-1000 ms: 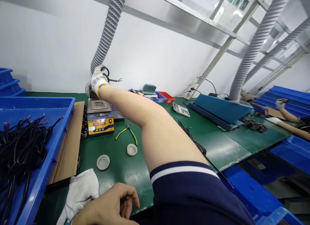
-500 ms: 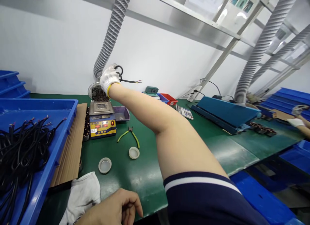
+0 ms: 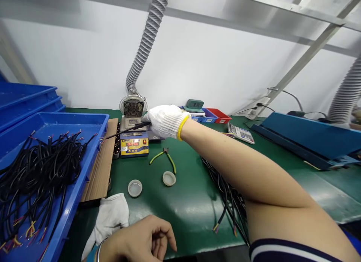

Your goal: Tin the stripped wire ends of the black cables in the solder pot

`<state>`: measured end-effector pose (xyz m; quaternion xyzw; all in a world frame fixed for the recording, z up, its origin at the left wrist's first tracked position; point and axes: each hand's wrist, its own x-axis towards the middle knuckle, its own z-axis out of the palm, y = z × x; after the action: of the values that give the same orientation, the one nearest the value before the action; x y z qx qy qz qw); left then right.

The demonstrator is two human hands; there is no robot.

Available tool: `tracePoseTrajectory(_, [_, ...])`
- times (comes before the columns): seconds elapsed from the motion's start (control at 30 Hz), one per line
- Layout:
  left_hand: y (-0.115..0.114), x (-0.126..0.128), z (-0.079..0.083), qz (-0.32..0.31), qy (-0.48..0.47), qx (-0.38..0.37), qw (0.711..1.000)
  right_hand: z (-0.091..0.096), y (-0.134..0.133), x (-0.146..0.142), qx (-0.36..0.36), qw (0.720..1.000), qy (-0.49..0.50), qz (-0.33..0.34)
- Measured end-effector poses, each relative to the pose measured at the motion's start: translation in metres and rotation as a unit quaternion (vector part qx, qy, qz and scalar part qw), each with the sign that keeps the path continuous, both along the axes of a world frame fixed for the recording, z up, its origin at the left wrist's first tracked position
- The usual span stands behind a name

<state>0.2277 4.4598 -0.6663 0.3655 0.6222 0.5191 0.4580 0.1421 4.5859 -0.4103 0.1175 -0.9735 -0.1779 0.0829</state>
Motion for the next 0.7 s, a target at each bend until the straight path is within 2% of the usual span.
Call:
tracePoseTrajectory(0.17, [-0.002,0.001,0.013,0.021,0.003,-0.003,1.0,-0.004,0.005,0.014,-0.002,0.999,0.027,0.026])
tracePoseTrajectory(0.33, [0.001,0.004,0.021,0.028,-0.006,-0.012,1.0,-0.007,0.013,0.015,-0.022,0.999,0.004,0.036])
tracePoseTrajectory(0.4, [0.003,0.005,0.024,0.065,-0.002,0.015,0.998,-0.009,0.019,0.015,-0.037,0.999,-0.014,0.038])
tracePoseTrajectory(0.43, [0.004,0.005,0.026,0.115,0.01,0.045,0.992,-0.011,0.022,0.016,-0.047,0.998,-0.022,0.039])
tracePoseTrajectory(0.47, [0.004,0.004,0.028,0.191,0.029,0.082,0.978,-0.014,0.026,0.018,-0.059,0.997,-0.03,0.041])
tracePoseTrajectory(0.5, [0.005,0.003,0.029,0.286,0.048,0.123,0.949,-0.017,0.03,0.021,-0.075,0.995,-0.043,0.043])
tracePoseTrajectory(0.57, [0.003,-0.002,0.032,0.473,0.068,0.202,0.855,-0.029,0.038,0.03,-0.112,0.99,-0.075,0.036])
tracePoseTrajectory(0.6, [0.002,-0.005,0.032,0.538,0.065,0.238,0.806,-0.037,0.042,0.037,-0.131,0.986,-0.095,0.028])
tracePoseTrajectory(0.63, [0.001,-0.007,0.032,0.579,0.056,0.27,0.767,-0.046,0.046,0.044,-0.148,0.982,-0.117,0.019])
tracePoseTrajectory(0.67, [0.0,-0.01,0.031,0.601,0.047,0.299,0.74,-0.056,0.049,0.052,-0.163,0.977,-0.141,0.011])
tracePoseTrajectory(0.7, [0.0,-0.011,0.029,0.61,0.041,0.32,0.724,-0.066,0.052,0.06,-0.174,0.972,-0.161,0.005])
